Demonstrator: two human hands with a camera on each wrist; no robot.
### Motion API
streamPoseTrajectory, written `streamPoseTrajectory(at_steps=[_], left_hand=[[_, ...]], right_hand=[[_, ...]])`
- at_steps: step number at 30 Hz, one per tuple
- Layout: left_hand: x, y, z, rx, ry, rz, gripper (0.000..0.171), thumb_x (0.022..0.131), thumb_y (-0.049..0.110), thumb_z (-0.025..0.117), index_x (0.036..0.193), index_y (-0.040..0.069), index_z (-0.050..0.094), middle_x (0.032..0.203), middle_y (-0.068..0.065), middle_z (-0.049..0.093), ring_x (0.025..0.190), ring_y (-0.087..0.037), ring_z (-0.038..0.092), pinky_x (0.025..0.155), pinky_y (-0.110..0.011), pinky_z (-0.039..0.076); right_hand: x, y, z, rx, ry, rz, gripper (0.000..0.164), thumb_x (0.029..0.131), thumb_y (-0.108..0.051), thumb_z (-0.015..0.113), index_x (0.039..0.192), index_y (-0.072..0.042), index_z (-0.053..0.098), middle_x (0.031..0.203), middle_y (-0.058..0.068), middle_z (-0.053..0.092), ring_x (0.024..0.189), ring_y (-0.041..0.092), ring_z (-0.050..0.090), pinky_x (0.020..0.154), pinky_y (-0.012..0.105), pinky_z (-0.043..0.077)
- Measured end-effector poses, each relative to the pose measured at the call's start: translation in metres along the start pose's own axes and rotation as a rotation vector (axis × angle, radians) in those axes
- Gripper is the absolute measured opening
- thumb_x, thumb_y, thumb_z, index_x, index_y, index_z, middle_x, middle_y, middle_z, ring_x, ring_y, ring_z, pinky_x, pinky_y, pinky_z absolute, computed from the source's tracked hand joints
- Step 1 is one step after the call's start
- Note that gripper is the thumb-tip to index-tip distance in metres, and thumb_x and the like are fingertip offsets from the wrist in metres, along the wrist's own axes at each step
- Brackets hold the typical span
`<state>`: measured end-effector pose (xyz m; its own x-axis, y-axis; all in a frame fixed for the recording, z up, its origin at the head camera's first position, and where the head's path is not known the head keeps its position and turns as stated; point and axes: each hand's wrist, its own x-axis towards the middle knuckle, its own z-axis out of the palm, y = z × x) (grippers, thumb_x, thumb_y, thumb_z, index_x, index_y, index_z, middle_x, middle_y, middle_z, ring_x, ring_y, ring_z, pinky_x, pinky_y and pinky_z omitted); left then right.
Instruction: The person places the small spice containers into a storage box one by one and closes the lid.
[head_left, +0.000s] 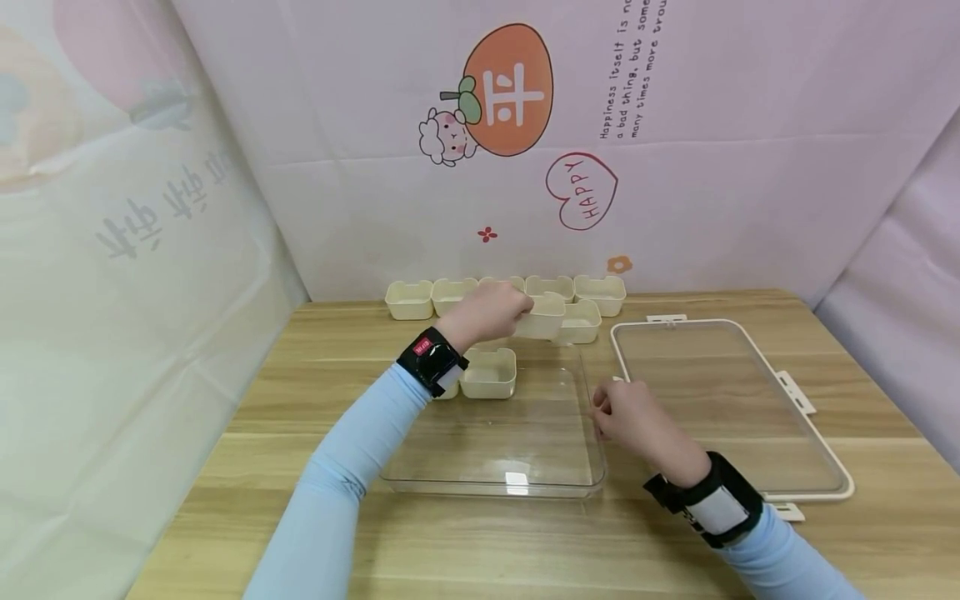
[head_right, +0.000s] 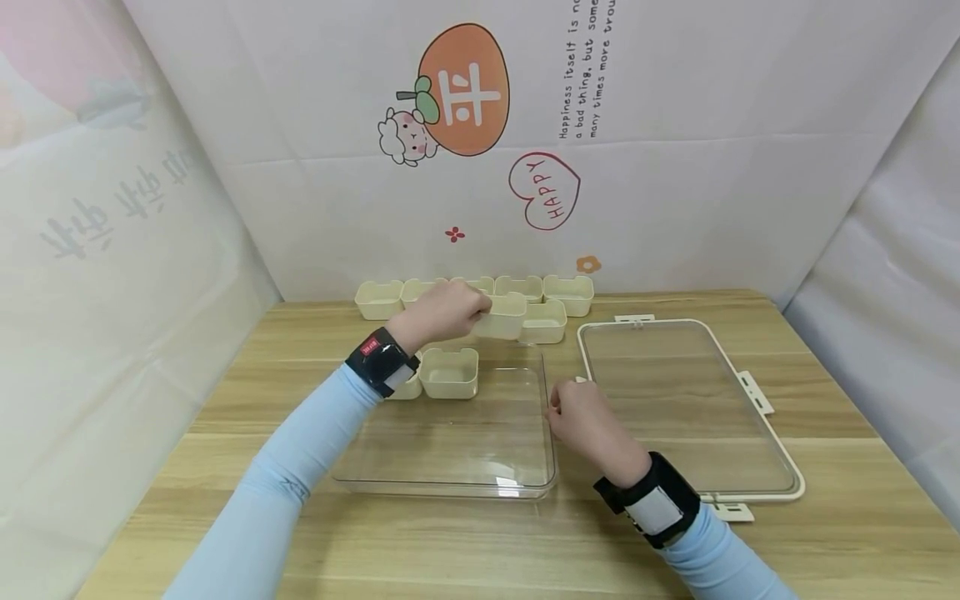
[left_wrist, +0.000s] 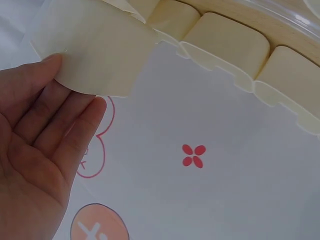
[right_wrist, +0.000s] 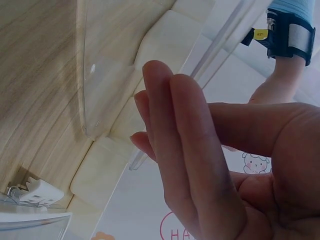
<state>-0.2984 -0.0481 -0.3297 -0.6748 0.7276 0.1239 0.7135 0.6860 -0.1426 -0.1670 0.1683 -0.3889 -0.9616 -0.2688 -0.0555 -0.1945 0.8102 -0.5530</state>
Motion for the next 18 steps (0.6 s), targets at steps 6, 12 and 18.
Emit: streamPoseTrajectory(at_steps=[6,12,18], left_hand=[[-0.005,0.009,-0.006,-0.02,0.018,0.033,0.024,0.086,-0.001,0.048,0.068,0.015,0.047,0.066,0.003,0.038,0.063,-0.012,0.035,0.054,-0.023,0.025],[-0.009,0.017,-0.008,-0.028,0.043,0.058,0.025,0.086,-0.002,0.048,0.067,0.015,0.046,0.064,0.004,0.035,0.06,-0.011,0.033,0.052,-0.022,0.023],[-0.015,0.023,-0.009,-0.033,0.023,0.062,0.024,0.086,-0.001,0.049,0.069,0.016,0.047,0.065,0.005,0.032,0.06,-0.009,0.032,0.052,-0.021,0.021]], right_hand=[[-0.001,0.0,0.0,-0.002,0.006,-0.005,0.008,0.087,-0.004,0.06,0.09,0.003,0.061,0.064,0.002,0.064,0.056,0.01,0.058,0.049,0.025,0.045],[-0.001,0.0,0.001,-0.004,0.012,-0.013,0.008,0.088,-0.004,0.06,0.089,0.003,0.06,0.065,0.003,0.065,0.056,0.01,0.057,0.049,0.024,0.044],[-0.001,0.0,0.001,-0.01,0.016,-0.008,0.007,0.088,-0.005,0.06,0.089,0.002,0.06,0.065,0.003,0.064,0.057,0.01,0.057,0.05,0.024,0.045]])
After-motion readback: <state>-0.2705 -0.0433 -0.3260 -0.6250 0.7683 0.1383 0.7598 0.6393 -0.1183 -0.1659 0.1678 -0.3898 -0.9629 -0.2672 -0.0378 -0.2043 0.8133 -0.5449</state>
